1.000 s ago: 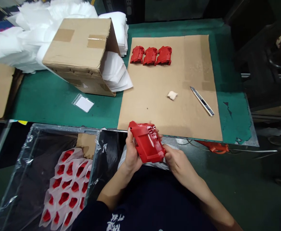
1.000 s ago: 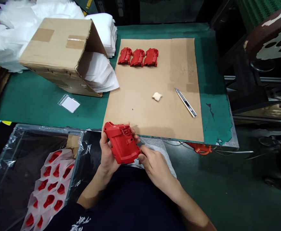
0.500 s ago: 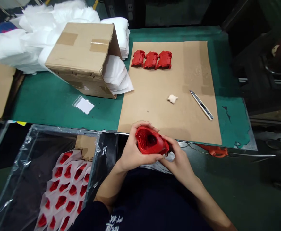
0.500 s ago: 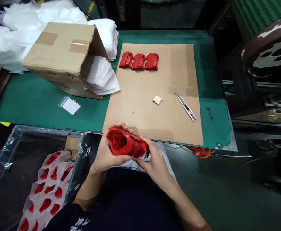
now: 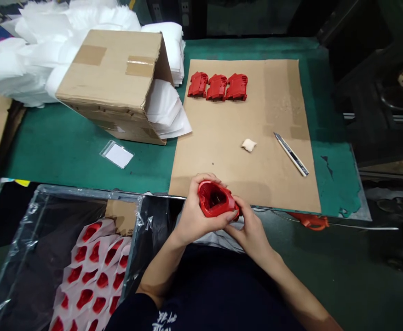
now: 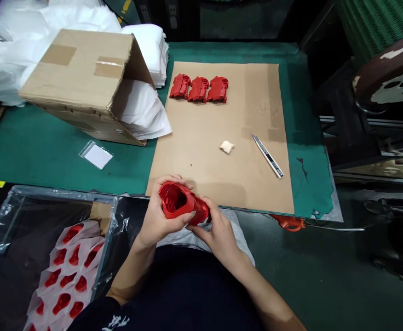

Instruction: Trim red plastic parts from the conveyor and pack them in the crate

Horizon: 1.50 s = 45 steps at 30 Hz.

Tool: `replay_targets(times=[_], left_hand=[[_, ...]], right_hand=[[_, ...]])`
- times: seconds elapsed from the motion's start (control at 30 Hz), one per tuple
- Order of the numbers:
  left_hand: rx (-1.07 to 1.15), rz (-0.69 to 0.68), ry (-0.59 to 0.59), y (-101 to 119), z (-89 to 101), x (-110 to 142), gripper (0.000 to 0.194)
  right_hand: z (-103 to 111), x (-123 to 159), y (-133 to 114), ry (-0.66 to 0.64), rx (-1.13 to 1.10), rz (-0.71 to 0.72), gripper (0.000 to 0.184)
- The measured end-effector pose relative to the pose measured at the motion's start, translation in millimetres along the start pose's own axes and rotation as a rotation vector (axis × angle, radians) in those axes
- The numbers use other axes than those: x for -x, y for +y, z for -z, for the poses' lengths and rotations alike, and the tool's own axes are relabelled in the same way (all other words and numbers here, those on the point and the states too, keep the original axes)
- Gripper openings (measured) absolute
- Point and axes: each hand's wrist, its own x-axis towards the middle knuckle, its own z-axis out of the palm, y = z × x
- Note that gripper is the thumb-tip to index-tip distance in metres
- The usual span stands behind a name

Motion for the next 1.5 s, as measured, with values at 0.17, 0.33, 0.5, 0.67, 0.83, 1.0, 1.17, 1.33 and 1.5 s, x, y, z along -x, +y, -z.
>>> replay_targets(times=[0.17, 0.33, 0.5, 0.67, 0.83, 1.0, 1.17, 1.33, 1.5], left_hand=[[-0.147, 0.136, 0.089, -19, 20.1, -7, 0.054], [-0.647, -0.147, 0.228, -26, 26.5, -48, 0.038], [-0.994, -0.493, 0.263, -43, 9.4, -85, 0.03], [-0.969, -0.523, 0.339, -59, 14.9, -84, 0.035], [-0.936, -0.512, 0.355, -59, 20.7, -81, 0.035], [-0.908, -0.49, 0.376, -59, 19.6, -85, 0.034], [-0.882, -0.444, 0.398, -64, 19.3, -86, 0.041], [-0.861, -0.418, 0.4, -66, 19.0, -86, 0.039], [-0.859, -0.378, 0.433, -65, 13.8, -87, 0.04]], right_hand=[[12, -20, 13, 0.045, 0.206, 0.103, 0.045], [15, -49, 18, 0.137, 0.609, 0.237, 0.041], [12, -83, 0, -0.041, 0.706, 0.24, 0.036], [52, -145, 13, 0.106, 0.75, 0.105, 0.034], [57, -164, 45, -0.027, 0.752, 0.049, 0.024], [45, -139, 35, -0.143, 0.574, -0.005, 0.022], [29, -146, 16, -0.277, 0.383, -0.16, 0.021], [20, -141, 14, -0.35, 0.457, -0.111, 0.018], [20, -135, 21, -0.416, 0.551, -0.06, 0.022]])
